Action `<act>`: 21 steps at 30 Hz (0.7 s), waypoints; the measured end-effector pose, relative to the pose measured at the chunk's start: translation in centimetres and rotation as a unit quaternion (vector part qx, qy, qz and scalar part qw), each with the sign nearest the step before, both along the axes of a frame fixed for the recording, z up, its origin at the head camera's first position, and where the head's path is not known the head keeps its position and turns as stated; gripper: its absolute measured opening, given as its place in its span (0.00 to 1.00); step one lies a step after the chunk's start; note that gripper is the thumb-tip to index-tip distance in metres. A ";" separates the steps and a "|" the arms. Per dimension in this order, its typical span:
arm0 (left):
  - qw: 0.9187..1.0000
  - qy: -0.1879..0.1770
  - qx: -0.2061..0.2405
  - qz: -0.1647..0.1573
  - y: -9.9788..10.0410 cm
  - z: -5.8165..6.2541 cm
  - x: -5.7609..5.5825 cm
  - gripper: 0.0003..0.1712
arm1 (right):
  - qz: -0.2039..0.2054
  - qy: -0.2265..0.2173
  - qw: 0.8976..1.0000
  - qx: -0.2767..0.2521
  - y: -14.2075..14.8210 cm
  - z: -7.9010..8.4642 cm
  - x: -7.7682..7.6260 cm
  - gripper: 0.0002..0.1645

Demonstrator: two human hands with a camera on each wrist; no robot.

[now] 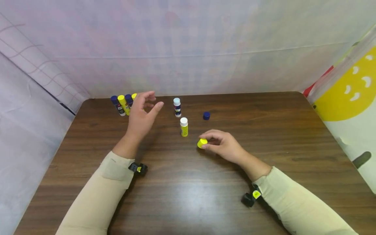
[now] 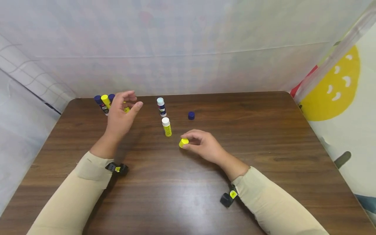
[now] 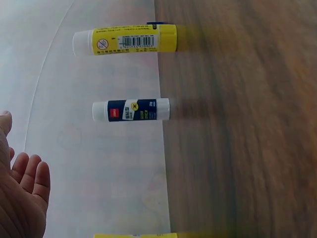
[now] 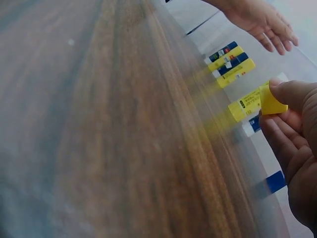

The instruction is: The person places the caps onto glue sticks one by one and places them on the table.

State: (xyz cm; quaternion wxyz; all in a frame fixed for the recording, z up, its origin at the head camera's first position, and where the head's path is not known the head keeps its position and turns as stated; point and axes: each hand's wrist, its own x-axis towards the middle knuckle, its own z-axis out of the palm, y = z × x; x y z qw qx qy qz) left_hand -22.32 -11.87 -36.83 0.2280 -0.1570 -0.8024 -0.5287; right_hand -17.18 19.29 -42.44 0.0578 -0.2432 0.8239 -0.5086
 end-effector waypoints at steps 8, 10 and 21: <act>0.997 -0.048 -0.038 -0.047 1.1 0.4 -0.1 0.29 | -0.001 0.000 1.000 -0.003 -0.1 0.3 0.0 0.19; 0.995 -0.068 -0.043 -0.059 1.5 0.4 -0.1 0.29 | -0.003 0.002 1.000 -0.001 0.0 0.2 0.0 0.19; 0.974 -0.142 -0.072 -0.159 3.5 -0.1 -0.5 0.30 | -0.002 0.000 1.000 -0.020 0.0 0.2 -0.1 0.19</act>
